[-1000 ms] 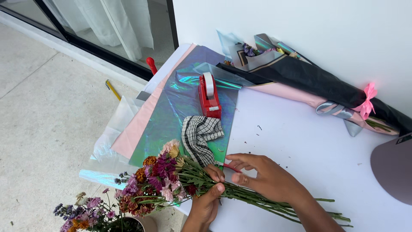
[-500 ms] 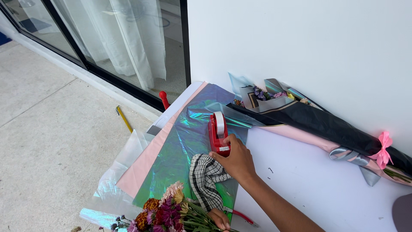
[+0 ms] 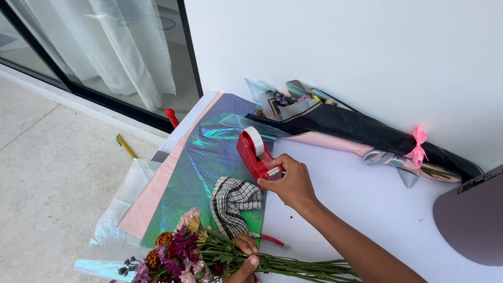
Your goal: The person organizes stems of flowers into a bunch by hand, then uses tape to secure the stems together.
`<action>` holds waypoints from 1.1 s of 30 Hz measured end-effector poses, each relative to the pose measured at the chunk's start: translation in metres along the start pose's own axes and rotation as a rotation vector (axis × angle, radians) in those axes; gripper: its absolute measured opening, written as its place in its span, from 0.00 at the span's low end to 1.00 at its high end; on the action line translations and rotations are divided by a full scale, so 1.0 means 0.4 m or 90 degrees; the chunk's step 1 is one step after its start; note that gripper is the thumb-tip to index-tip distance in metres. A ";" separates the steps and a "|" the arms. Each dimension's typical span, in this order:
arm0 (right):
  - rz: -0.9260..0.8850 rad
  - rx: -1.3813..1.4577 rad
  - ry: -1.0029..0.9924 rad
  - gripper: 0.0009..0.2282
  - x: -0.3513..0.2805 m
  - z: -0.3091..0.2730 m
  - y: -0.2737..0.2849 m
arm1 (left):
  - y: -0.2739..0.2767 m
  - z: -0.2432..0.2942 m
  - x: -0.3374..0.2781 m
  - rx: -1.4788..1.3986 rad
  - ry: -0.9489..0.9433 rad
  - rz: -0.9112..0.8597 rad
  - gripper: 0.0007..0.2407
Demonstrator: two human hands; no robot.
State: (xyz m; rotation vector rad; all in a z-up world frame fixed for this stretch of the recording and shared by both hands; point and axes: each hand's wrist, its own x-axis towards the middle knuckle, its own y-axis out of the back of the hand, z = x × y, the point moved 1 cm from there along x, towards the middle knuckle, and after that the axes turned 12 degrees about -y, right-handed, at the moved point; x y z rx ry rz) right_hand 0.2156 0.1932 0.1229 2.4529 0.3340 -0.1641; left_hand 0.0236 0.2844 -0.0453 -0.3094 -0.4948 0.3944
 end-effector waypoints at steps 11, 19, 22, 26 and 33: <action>0.062 -0.030 -0.124 0.21 -0.323 0.284 0.386 | -0.330 0.081 -0.071 -0.184 0.023 0.061 0.10; 0.117 0.044 -0.176 0.21 -0.452 0.505 0.495 | -0.508 0.009 -0.169 -0.237 0.188 0.012 0.08; 0.112 0.053 -0.166 0.21 -0.455 0.565 0.482 | -0.518 -0.007 -0.178 -0.241 0.235 0.039 0.07; 0.082 0.078 -0.163 0.23 -0.463 0.584 0.486 | -0.502 -0.022 -0.182 -0.243 0.285 0.069 0.07; 0.122 0.138 -0.189 0.13 -0.470 0.565 0.512 | -0.449 -0.093 -0.193 -0.255 0.282 0.087 0.09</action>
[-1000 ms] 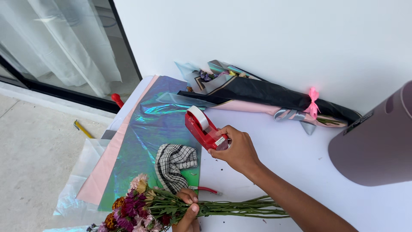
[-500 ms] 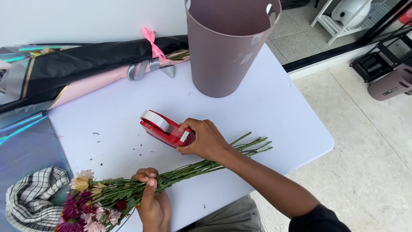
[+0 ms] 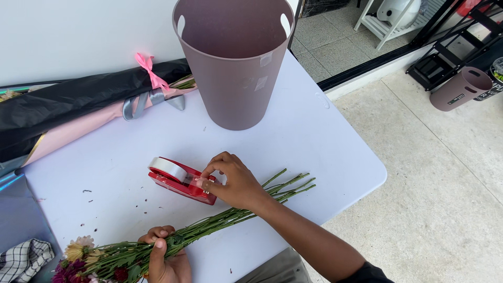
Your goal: The person organizes stems of flowers into a bunch by hand, then uses tape to secure the stems together.
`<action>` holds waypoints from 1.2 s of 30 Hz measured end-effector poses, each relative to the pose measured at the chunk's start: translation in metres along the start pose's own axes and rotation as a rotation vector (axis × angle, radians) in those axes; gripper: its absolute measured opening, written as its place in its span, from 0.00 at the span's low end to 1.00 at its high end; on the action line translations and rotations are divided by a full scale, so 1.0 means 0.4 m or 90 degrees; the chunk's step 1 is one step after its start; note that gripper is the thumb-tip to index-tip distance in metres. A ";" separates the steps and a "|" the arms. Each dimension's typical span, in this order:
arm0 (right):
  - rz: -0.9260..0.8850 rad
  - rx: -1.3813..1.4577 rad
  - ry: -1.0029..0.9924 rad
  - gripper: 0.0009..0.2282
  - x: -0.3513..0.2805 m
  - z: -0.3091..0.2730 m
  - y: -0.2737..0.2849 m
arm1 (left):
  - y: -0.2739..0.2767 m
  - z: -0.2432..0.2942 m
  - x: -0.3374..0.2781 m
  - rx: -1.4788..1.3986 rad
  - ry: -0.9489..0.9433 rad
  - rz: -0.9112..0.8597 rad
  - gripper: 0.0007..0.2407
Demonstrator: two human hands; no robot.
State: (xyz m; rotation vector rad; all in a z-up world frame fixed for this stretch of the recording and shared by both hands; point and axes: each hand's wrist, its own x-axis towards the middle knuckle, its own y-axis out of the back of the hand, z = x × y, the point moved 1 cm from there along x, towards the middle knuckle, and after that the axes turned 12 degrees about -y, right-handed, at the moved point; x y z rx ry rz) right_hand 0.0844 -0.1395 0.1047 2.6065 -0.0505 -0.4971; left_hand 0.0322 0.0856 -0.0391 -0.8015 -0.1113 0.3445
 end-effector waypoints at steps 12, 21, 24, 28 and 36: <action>-0.031 -0.088 -0.093 0.06 0.047 -0.032 -0.003 | -0.061 0.031 -0.027 -0.028 -0.042 -0.051 0.08; -0.104 0.221 -0.126 0.08 0.010 -0.015 0.000 | -0.089 0.043 -0.031 -0.024 -0.021 -0.018 0.08; -0.106 0.295 -0.139 0.08 -0.019 0.001 -0.015 | -0.091 0.055 -0.039 -0.032 -0.031 -0.035 0.08; -0.013 0.424 -0.064 0.04 -0.023 0.045 -0.041 | -0.103 0.062 -0.031 -0.043 -0.010 -0.039 0.08; -0.001 0.604 -0.025 0.11 -0.050 0.078 -0.054 | -0.099 0.053 -0.028 -0.046 0.009 -0.045 0.08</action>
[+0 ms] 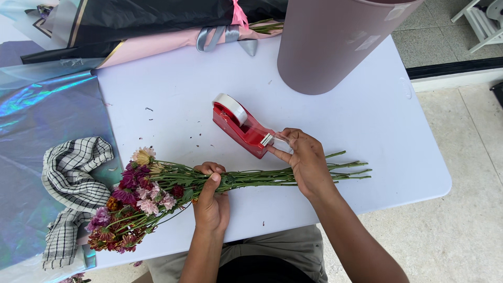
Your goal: The person organizes stems of flowers into a bunch by hand, then uses tape to secure the stems together.
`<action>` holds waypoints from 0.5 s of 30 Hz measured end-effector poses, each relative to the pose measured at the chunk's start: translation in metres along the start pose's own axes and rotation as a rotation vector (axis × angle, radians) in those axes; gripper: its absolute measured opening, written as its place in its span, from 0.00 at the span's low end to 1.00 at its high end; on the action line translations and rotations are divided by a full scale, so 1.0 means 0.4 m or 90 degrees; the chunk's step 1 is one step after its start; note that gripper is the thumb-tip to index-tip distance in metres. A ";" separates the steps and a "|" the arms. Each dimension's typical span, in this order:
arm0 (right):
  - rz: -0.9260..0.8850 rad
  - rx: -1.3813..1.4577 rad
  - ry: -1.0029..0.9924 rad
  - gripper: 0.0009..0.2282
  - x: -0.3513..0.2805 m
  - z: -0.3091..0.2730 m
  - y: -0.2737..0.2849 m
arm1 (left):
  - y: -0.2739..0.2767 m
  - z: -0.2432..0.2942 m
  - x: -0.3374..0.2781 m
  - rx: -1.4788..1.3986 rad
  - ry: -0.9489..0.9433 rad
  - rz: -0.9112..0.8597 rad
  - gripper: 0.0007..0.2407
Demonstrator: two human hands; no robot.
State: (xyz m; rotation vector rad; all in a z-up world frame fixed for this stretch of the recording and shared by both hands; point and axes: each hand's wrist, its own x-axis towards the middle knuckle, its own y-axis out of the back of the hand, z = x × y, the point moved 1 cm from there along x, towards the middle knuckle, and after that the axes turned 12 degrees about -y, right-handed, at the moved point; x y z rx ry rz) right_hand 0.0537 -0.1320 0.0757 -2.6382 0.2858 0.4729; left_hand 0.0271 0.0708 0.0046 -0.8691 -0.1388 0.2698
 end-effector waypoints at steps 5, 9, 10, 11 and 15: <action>0.002 0.047 -0.017 0.08 -0.010 -0.007 -0.022 | 0.015 -0.010 0.003 0.023 -0.007 -0.021 0.11; 0.007 0.002 -0.031 0.11 -0.001 -0.001 -0.018 | 0.013 -0.010 0.005 0.024 -0.005 -0.017 0.11; 0.010 0.036 -0.050 0.11 -0.009 -0.009 -0.022 | 0.012 -0.008 0.006 0.023 -0.003 -0.015 0.11; 0.014 0.069 -0.070 0.12 -0.019 -0.016 -0.024 | 0.013 -0.007 0.003 0.023 -0.001 -0.011 0.11; -0.006 0.107 -0.097 0.11 -0.006 0.013 0.004 | 0.014 -0.009 0.002 0.029 0.006 -0.003 0.11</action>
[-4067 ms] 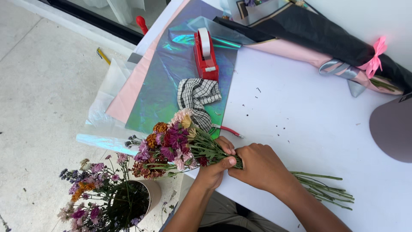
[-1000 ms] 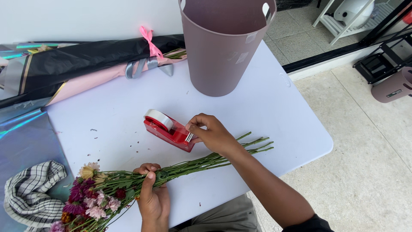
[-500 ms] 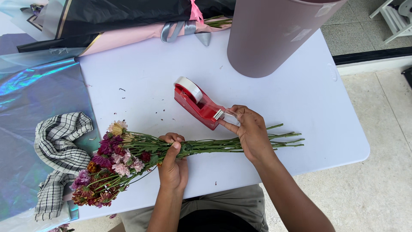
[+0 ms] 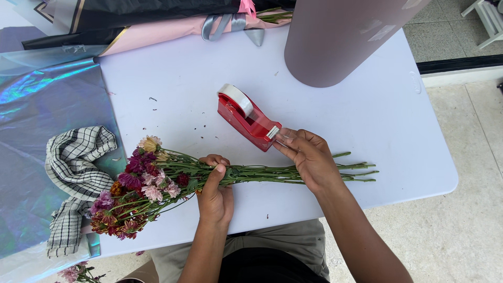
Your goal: The person organizes stems of flowers into a bunch by hand, then uses tape to secure the stems together.
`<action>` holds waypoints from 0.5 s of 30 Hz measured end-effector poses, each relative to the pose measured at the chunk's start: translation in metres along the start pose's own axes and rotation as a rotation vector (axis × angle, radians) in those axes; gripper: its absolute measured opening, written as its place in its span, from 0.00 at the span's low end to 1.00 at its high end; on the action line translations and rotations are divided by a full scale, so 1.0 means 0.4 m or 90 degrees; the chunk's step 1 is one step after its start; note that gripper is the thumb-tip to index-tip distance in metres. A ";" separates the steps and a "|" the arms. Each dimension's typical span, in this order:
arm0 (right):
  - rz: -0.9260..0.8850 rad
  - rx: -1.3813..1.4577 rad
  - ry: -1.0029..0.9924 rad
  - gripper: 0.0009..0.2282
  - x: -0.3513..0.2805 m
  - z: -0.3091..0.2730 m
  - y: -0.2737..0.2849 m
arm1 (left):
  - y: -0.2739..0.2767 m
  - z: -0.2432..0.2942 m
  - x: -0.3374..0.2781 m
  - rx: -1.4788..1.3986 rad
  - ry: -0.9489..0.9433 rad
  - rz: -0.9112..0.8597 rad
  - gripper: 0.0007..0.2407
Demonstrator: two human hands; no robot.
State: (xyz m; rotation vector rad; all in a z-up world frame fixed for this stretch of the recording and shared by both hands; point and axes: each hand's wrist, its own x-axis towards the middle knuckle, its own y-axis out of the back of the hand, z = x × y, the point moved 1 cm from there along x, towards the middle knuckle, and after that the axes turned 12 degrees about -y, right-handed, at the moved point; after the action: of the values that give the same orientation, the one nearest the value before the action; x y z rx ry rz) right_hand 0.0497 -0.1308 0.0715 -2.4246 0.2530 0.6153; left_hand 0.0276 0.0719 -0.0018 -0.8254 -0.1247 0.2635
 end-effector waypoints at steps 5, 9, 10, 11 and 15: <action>0.029 -0.041 -0.018 0.11 0.005 0.012 0.007 | -0.006 0.006 0.000 0.004 -0.002 0.005 0.11; 0.049 -0.023 -0.029 0.11 -0.017 0.000 -0.001 | -0.010 0.008 -0.001 0.005 0.002 0.015 0.11; 0.038 -0.012 -0.023 0.11 -0.026 -0.003 -0.005 | -0.010 0.007 -0.001 0.006 0.004 0.016 0.12; 0.028 -0.001 -0.018 0.10 -0.035 -0.006 -0.008 | -0.011 0.007 -0.002 0.007 0.006 0.018 0.12; 0.029 0.013 -0.023 0.10 -0.027 -0.002 -0.001 | -0.015 0.011 -0.002 0.011 0.004 0.016 0.12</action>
State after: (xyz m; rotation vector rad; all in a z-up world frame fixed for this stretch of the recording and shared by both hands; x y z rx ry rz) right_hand 0.0406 -0.1306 0.0776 -2.3915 0.2983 0.6731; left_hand 0.0271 0.0708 0.0055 -0.8112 -0.1059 0.2851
